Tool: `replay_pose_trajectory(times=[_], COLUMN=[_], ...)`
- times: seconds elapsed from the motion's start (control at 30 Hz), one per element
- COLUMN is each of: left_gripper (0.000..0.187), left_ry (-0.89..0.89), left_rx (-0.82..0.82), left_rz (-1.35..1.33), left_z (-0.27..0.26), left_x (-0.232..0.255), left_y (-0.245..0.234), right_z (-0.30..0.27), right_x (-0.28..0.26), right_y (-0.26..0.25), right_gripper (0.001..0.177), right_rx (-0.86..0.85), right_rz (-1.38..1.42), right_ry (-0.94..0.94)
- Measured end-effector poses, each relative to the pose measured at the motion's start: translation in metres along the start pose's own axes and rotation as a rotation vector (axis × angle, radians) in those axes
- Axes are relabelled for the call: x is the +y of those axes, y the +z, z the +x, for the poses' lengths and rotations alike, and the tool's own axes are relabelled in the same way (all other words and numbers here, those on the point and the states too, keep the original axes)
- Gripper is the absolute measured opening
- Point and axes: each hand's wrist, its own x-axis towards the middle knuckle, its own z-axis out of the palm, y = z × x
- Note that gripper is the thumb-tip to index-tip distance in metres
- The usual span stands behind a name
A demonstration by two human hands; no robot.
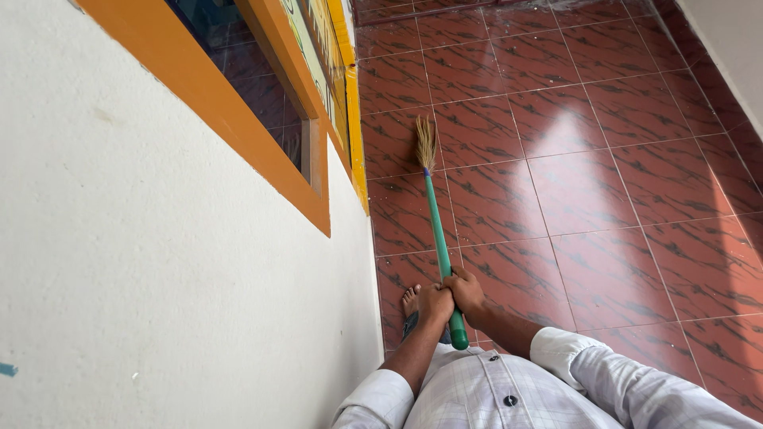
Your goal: The person sweeps debris along a tiled corridor using a broom.
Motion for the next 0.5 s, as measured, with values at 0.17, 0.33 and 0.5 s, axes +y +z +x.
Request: replay_pose_trajectory(times=[0.17,0.33,0.5], left_gripper=[0.026,0.026,0.027], left_ry=[-0.025,-0.002,0.071], left_rx=[-0.039,0.043,0.164], left_rz=[-0.077,-0.101,-0.095], left_z=[-0.007,-0.007,0.003], left_x=[0.027,0.033,0.025], left_y=[-0.009,-0.015,-0.015], right_z=[0.006,0.010,0.010], right_x=[-0.015,-0.025,-0.038], right_y=[0.002,0.009,0.017], right_gripper=[0.022,0.021,0.031], right_rx=[-0.057,-0.139,-0.176], right_rz=[-0.019,-0.034,-0.094], right_ry=[-0.009,-0.033,-0.038])
